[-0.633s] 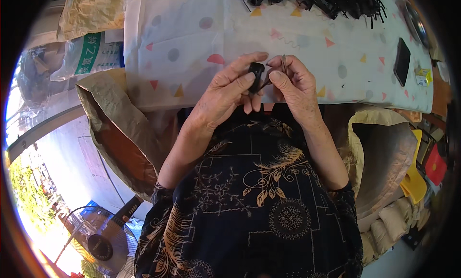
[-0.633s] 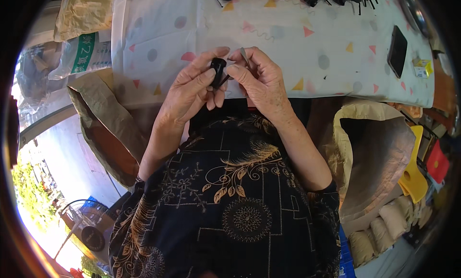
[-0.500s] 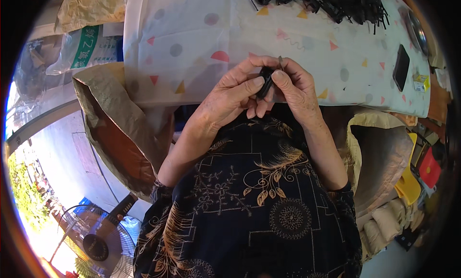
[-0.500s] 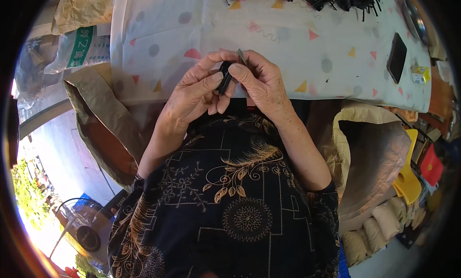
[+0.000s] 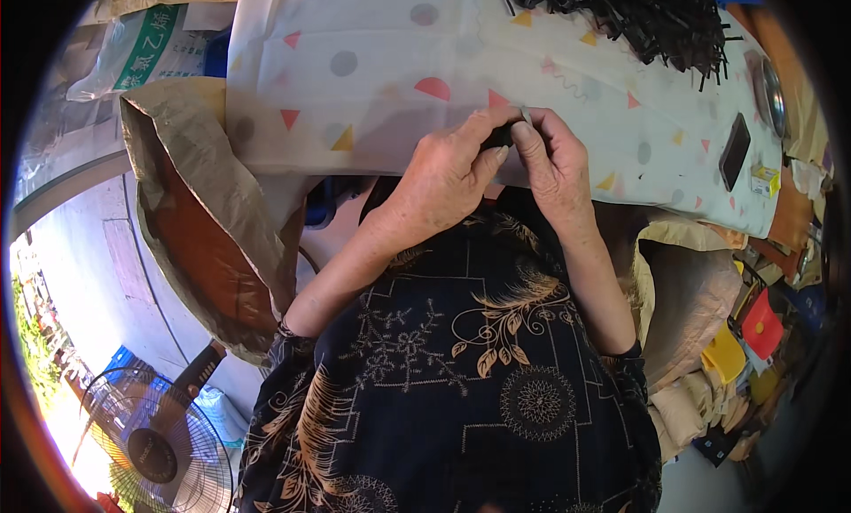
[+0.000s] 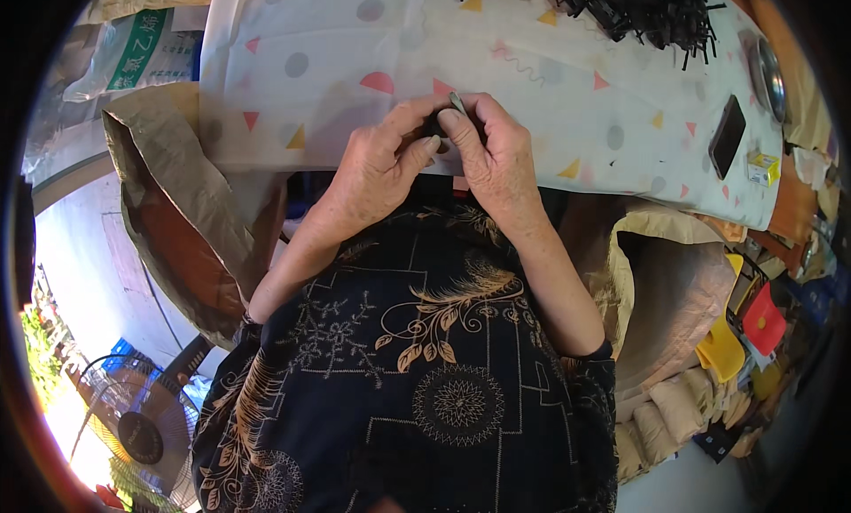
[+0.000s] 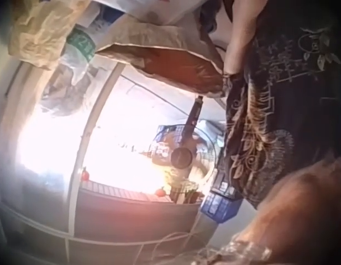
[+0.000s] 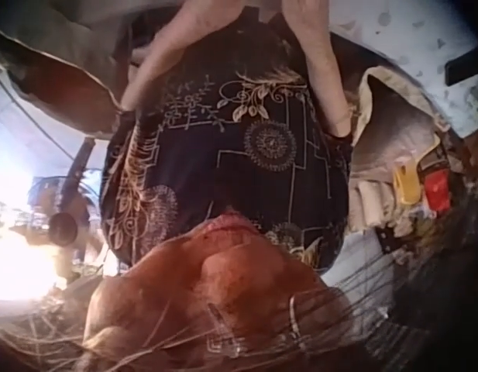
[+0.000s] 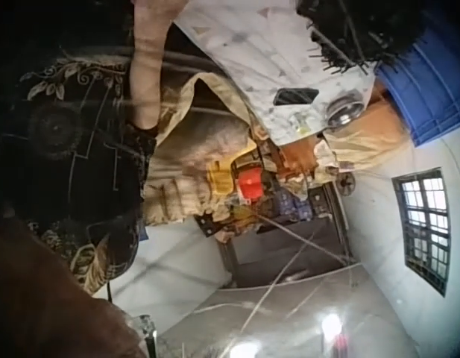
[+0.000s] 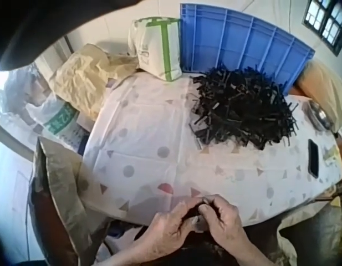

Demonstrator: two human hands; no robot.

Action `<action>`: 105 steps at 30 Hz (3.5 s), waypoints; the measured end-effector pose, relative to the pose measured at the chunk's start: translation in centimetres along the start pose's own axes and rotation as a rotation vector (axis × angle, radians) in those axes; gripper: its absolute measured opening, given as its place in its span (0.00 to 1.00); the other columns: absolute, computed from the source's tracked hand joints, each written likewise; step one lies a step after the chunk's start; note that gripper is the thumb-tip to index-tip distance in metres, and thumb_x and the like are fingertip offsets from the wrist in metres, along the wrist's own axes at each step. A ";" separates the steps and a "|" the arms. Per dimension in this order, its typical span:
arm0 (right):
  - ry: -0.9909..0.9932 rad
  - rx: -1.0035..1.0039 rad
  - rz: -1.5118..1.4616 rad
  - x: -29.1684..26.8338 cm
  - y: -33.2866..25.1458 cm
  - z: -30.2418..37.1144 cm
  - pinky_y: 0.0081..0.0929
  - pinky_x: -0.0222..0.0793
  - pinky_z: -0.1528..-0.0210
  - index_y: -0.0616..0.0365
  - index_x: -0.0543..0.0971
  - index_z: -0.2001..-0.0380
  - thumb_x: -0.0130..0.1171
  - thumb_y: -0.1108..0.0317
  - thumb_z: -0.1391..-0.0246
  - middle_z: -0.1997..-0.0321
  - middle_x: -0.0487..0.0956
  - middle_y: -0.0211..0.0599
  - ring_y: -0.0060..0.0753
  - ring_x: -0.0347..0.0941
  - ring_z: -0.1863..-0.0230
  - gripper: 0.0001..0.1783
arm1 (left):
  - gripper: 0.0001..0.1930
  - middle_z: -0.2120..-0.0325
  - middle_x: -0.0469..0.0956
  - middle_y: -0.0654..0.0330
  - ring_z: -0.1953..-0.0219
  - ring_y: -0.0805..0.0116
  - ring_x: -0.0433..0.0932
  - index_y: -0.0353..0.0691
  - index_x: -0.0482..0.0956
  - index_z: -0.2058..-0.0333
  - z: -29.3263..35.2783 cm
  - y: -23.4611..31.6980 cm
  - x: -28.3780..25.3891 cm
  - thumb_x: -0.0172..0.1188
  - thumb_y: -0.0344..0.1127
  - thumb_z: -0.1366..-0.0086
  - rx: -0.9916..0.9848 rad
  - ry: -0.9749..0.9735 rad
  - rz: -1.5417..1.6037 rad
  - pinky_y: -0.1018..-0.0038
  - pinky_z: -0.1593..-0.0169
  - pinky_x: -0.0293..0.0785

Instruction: The recorder is manually assembling small black plastic components at a workstation.

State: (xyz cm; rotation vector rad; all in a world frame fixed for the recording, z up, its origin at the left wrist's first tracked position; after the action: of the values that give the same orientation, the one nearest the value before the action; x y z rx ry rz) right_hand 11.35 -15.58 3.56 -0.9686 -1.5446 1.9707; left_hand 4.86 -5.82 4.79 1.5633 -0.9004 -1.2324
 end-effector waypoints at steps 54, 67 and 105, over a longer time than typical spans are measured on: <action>0.827 0.114 0.852 -39.9 10.4 -7.9 0.42 0.71 0.63 0.55 0.79 0.72 0.55 0.56 0.50 0.71 0.80 0.48 0.51 0.77 0.67 0.14 | 0.20 0.53 0.73 0.46 0.51 0.54 0.74 0.32 0.67 0.47 20.4 -7.9 -34.9 0.45 0.19 0.39 -0.490 0.278 -1.029 0.67 0.46 0.69; 0.342 0.298 -0.723 -21.5 5.4 -1.8 0.18 0.47 0.83 0.52 0.68 0.79 0.54 0.61 0.42 0.84 0.61 0.21 0.15 0.50 0.88 0.14 | 0.13 0.67 0.78 0.58 0.67 0.72 0.76 0.31 0.73 0.54 11.5 4.6 -23.6 0.49 0.31 0.34 -0.028 0.862 -0.589 0.79 0.64 0.72; -0.058 0.433 -0.651 3.7 1.4 1.5 0.12 0.47 0.85 0.57 0.73 0.62 0.47 0.52 0.36 0.83 0.65 0.23 0.12 0.54 0.86 0.18 | 0.18 0.69 0.79 0.55 0.74 0.66 0.78 0.42 0.72 0.53 0.7 -0.5 -3.2 0.56 0.21 0.43 -0.027 0.201 0.103 0.74 0.68 0.76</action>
State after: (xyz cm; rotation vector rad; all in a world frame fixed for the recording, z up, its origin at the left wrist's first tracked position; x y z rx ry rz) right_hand 7.95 -14.27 1.51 -0.1917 -1.1761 1.7389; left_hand 3.39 -2.83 5.20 1.5677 -0.8203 -0.9914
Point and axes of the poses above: each hand's wrist, its own z-axis away from the middle knuckle, its own x-axis out of the palm, y = z × x, the point moved 9 cm from there along -z, towards the middle knuckle
